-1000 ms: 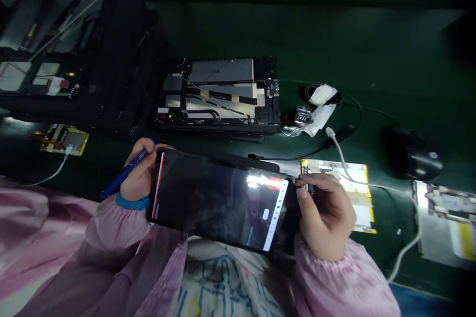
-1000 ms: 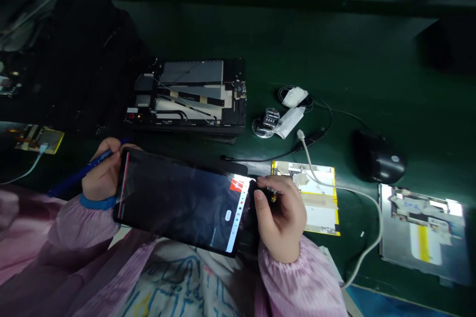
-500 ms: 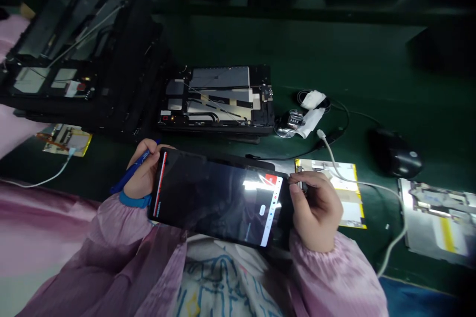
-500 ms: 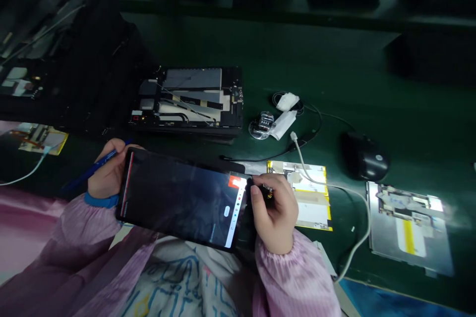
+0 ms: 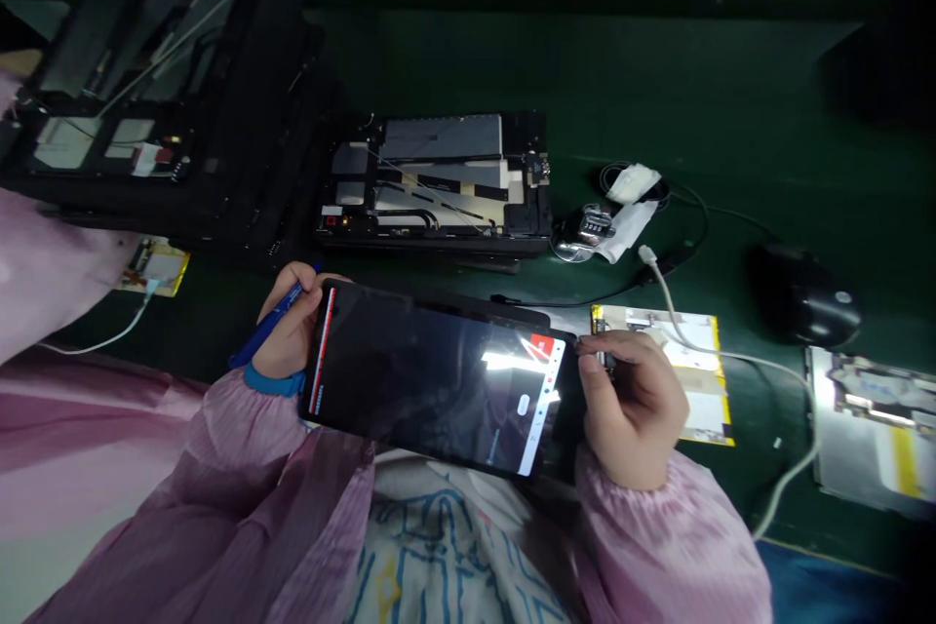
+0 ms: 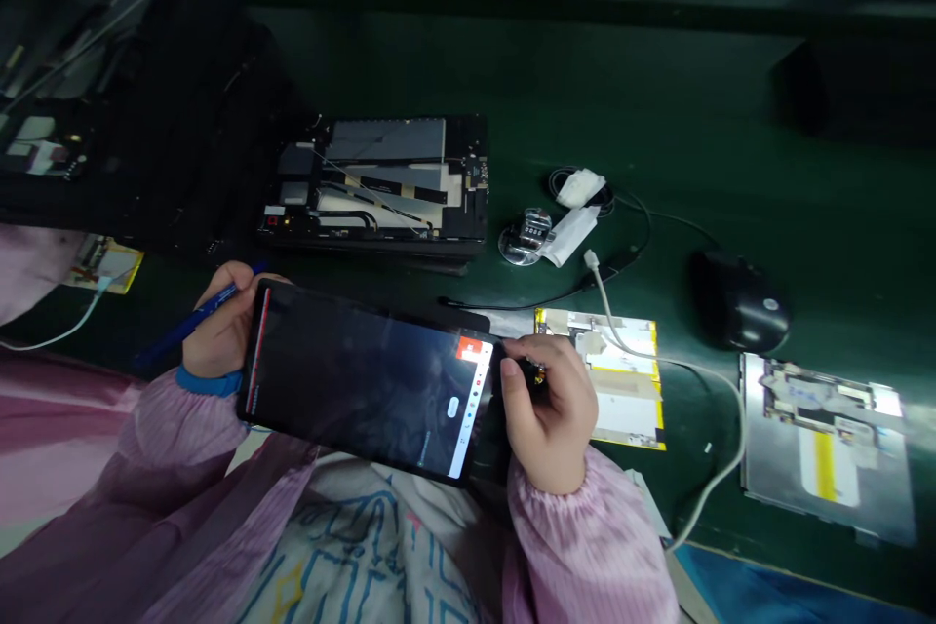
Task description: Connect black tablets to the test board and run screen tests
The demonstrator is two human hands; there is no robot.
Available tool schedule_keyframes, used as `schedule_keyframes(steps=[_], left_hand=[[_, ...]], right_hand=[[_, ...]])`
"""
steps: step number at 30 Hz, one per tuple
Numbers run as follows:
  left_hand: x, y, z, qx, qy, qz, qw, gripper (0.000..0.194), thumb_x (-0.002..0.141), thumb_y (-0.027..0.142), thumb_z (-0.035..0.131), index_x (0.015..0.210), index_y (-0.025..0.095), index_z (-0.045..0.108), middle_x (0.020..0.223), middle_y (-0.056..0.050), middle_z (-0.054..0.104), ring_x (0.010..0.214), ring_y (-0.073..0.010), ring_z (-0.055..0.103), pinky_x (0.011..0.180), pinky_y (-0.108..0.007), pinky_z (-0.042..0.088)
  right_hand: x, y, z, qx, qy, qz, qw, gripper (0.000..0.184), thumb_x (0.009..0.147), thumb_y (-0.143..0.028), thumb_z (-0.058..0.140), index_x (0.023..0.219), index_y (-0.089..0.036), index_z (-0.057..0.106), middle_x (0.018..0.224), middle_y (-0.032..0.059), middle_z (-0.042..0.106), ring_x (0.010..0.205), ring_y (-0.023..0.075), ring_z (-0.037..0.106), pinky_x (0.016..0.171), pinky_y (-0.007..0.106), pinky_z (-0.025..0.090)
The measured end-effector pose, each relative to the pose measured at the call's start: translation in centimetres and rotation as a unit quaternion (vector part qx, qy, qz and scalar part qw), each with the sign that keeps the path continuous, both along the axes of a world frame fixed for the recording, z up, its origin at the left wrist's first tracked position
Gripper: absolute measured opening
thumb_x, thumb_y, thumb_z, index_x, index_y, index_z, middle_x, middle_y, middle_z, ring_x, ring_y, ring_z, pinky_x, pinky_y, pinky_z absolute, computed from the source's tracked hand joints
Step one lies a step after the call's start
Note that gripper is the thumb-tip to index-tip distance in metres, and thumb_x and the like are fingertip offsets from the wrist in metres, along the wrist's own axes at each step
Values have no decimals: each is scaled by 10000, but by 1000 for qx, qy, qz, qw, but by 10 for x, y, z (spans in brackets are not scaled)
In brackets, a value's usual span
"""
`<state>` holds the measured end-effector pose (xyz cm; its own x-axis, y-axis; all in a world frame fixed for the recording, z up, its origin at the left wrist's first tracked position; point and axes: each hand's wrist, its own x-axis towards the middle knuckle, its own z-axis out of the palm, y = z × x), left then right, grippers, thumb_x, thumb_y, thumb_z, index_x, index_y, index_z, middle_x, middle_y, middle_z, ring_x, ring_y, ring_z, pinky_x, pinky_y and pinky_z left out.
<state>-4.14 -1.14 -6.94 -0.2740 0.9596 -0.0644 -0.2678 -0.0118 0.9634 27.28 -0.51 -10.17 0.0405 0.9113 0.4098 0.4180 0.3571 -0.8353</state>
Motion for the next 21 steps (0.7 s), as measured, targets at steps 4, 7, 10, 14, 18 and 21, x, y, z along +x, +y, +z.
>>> schedule_keyframes(steps=[4,7,10,14,18,21], left_hand=[[-1,-1,-2,-4,4,-2,1000,239,735,243,676,783,205,444,786,-31,686,612,-154,615,527,-255,469],[-2,-1,-3,-5,5,-1,1000,246,741,253,678,790,207,442,790,-30,684,629,-157,622,539,-257,476],[-1,-1,-2,-8,11,4,1000,261,731,250,688,776,207,435,780,-25,682,625,-154,620,540,-257,476],[1,0,-1,-11,13,7,1000,273,722,246,693,772,209,428,779,-24,685,620,-157,623,527,-256,471],[0,0,-1,-8,6,4,1000,277,723,249,699,783,207,432,781,-24,687,623,-154,626,518,-244,469],[1,0,-2,-6,2,4,1000,290,714,254,716,779,203,439,771,-21,683,625,-146,627,529,-235,474]], right_hand=[[0,0,0,-1,2,2,1000,72,820,-178,593,875,-210,626,813,30,609,809,191,588,721,351,449],[-1,0,0,1,6,3,1000,76,812,-172,601,874,-208,626,819,30,614,815,192,591,727,350,450],[-1,0,-1,3,9,-1,1000,70,812,-179,603,871,-209,627,816,28,613,814,191,590,728,352,451],[0,0,-1,1,7,-4,1000,65,816,-190,602,874,-207,626,822,32,614,816,191,591,733,359,454],[0,0,-2,0,3,-7,1000,43,818,-217,598,857,-207,614,809,29,617,811,196,597,735,369,465],[-1,2,-2,1,0,-7,1000,41,818,-229,591,850,-207,607,803,28,615,802,197,597,731,371,469]])
